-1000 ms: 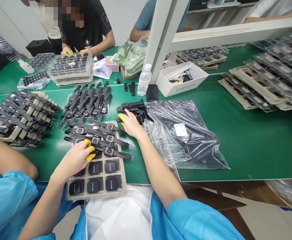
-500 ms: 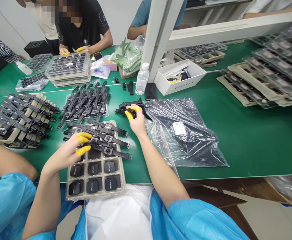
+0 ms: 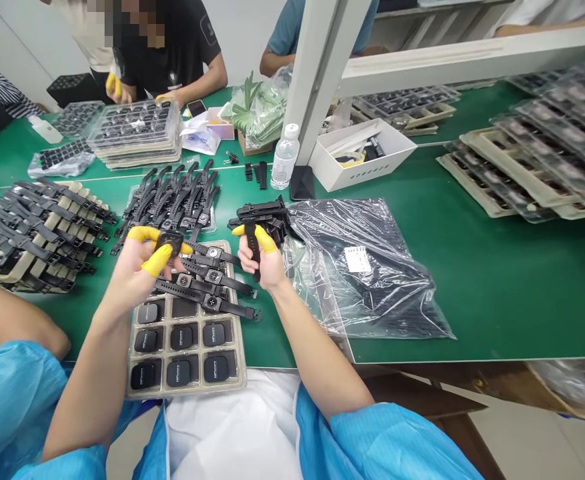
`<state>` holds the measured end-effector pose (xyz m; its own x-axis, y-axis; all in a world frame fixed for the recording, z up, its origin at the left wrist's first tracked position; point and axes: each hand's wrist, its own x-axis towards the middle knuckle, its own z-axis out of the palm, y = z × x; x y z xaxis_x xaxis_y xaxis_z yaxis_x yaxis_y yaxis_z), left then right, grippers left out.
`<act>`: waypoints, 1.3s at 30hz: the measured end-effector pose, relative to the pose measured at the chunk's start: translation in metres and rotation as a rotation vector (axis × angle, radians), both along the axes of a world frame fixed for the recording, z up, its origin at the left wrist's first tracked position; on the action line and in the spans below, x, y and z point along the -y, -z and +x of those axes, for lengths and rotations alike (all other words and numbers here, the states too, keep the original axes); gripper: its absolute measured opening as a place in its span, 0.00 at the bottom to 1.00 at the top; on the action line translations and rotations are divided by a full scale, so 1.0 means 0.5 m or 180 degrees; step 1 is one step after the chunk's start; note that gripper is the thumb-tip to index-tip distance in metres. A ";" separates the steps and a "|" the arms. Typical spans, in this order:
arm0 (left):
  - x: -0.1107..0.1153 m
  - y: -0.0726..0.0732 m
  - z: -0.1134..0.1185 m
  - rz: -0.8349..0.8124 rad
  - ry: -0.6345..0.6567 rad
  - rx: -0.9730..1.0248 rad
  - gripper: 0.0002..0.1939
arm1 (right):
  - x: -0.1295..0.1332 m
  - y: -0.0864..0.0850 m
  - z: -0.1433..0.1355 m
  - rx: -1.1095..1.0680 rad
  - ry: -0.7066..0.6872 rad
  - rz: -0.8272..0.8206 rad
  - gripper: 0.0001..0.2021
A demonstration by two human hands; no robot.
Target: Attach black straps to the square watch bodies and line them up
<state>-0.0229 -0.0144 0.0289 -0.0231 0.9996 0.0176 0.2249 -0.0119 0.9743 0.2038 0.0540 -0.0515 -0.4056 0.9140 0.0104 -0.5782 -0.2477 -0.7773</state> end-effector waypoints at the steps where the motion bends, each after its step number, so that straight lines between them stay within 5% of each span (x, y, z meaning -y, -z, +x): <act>1: -0.005 0.005 0.018 0.0037 0.0043 0.0146 0.18 | 0.010 -0.005 -0.008 -0.0052 -0.0160 -0.0064 0.20; 8: -0.030 0.122 0.061 0.0328 0.0434 0.0072 0.18 | 0.071 0.004 -0.057 0.0178 -0.0709 0.0008 0.21; 12: -0.033 0.150 0.043 0.0846 0.0518 -0.0531 0.20 | 0.079 0.013 -0.065 0.0353 -0.0828 0.0062 0.20; 20: -0.044 0.158 0.029 0.1746 0.0697 -0.1199 0.32 | 0.075 0.018 -0.055 0.0273 -0.1166 -0.0004 0.15; 34: -0.033 0.144 0.036 0.1476 0.0670 -0.1506 0.25 | 0.074 -0.007 -0.058 0.0016 -0.0899 -0.0522 0.17; 39: -0.027 0.129 0.023 0.1412 0.1069 -0.1436 0.25 | 0.067 -0.008 -0.048 0.0026 -0.0910 -0.0681 0.17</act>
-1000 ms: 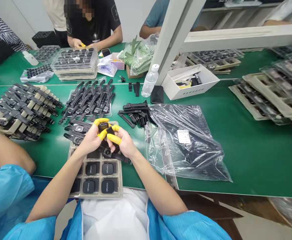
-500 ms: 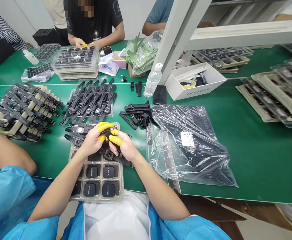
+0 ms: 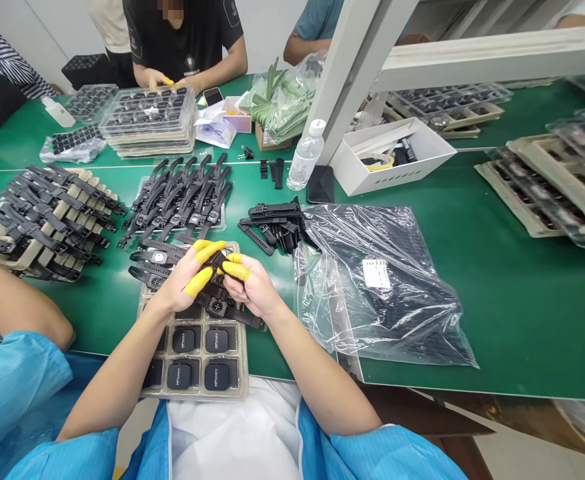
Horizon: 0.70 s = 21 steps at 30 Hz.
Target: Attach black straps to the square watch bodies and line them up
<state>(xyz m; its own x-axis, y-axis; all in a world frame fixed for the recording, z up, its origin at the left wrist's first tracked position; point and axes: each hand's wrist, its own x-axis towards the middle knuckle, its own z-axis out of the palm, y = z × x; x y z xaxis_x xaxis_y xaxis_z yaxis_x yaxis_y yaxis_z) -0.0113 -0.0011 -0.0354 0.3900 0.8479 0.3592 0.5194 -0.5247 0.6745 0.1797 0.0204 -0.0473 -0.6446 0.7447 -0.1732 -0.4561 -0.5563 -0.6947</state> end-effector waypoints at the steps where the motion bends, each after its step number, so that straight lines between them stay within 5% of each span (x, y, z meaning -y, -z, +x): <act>1: 0.001 -0.002 -0.002 0.0001 0.0035 0.0010 0.25 | -0.002 0.000 0.002 0.0013 -0.0024 -0.0027 0.17; 9: -0.004 0.006 -0.001 0.0045 -0.0159 -0.0525 0.23 | -0.012 0.001 0.010 0.0150 -0.0116 -0.0084 0.18; 21: -0.005 0.006 -0.001 -0.0005 -0.0204 -0.0382 0.21 | -0.006 0.000 0.001 0.0115 -0.0075 -0.0086 0.19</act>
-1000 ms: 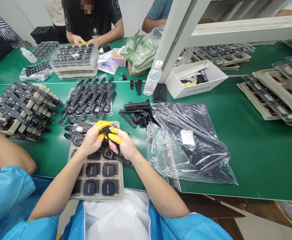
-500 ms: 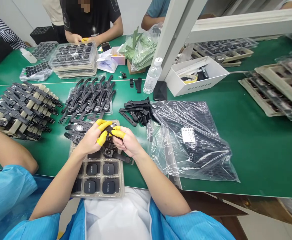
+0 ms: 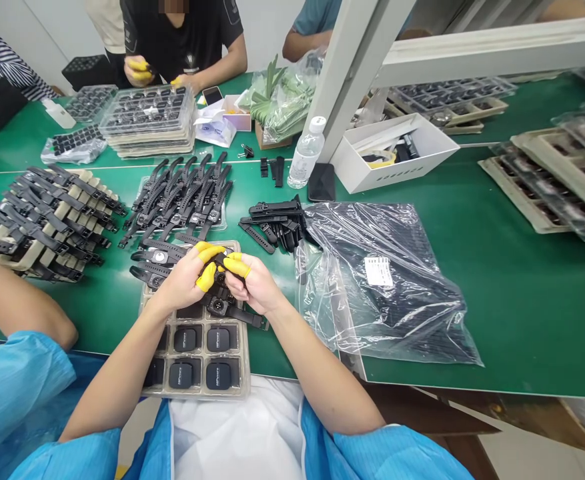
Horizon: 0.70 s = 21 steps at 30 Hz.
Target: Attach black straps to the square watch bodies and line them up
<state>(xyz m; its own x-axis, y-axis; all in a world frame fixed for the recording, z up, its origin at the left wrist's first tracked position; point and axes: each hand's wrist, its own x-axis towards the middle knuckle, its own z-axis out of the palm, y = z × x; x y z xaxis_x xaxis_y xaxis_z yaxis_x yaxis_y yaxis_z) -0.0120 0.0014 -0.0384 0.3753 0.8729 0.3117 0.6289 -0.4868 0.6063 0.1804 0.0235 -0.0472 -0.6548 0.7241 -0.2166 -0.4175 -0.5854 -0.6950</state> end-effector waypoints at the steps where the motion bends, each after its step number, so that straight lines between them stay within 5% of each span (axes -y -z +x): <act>1: 0.000 0.001 0.000 -0.0014 -0.0009 -0.0016 0.21 | 0.000 0.000 0.000 0.0044 -0.0006 -0.0004 0.19; 11: 0.003 -0.005 -0.002 -0.0219 0.0094 0.0467 0.18 | 0.004 0.003 -0.003 0.0115 -0.0045 0.0152 0.19; 17: 0.007 0.004 0.012 -0.0468 -0.0567 0.1189 0.18 | 0.004 0.003 0.000 0.0137 0.0070 0.0388 0.21; 21: 0.009 0.000 0.034 -0.0221 -0.0681 0.1809 0.16 | 0.009 -0.001 -0.001 0.0088 -0.0252 0.0308 0.22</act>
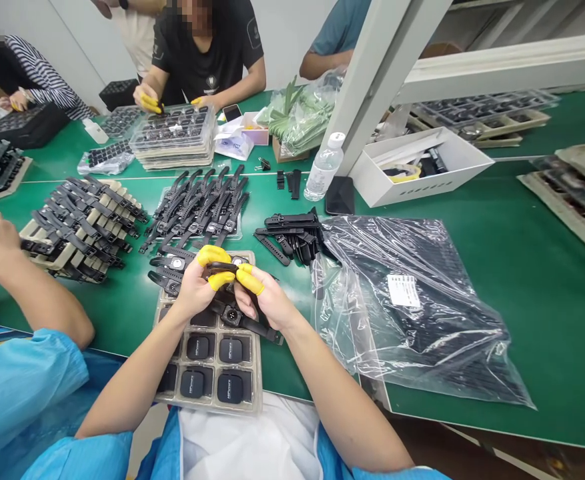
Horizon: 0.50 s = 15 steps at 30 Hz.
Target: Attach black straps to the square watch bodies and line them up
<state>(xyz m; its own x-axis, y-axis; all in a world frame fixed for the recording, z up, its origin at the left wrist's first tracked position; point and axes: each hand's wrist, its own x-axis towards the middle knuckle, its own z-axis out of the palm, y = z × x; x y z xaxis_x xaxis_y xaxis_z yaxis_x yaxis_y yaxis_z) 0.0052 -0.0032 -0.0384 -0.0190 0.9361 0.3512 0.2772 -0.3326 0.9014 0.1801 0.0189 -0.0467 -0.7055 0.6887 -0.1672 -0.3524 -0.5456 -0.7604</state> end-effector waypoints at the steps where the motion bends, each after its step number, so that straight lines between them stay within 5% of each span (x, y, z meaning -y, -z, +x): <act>1: 0.000 -0.002 0.003 -0.0014 -0.0039 0.0203 0.18 | 0.001 0.000 0.001 -0.0003 -0.0124 -0.0062 0.21; 7: -0.018 -0.024 -0.040 -0.0194 -0.1305 0.1438 0.24 | -0.012 -0.001 0.020 0.0598 -0.0630 0.0121 0.18; 9: -0.027 -0.030 -0.063 -0.0146 -0.1626 0.1653 0.24 | -0.017 -0.003 0.026 0.0871 -0.0493 0.0285 0.17; 11: -0.031 -0.030 -0.071 -0.0381 -0.1558 0.1764 0.26 | -0.018 -0.006 0.026 0.0956 -0.0079 0.0443 0.18; 15: -0.024 -0.013 -0.045 -0.1029 -0.0606 0.1504 0.28 | -0.011 -0.011 0.013 0.0679 0.0461 0.0531 0.20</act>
<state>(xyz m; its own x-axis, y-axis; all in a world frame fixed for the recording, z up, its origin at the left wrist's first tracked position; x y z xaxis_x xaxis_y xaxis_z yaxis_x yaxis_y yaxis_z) -0.0174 0.0087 -0.0317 -0.2815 0.9588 -0.0380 -0.1503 -0.0049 0.9886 0.1868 0.0245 -0.0414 -0.5591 0.8100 -0.1771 -0.2401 -0.3627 -0.9005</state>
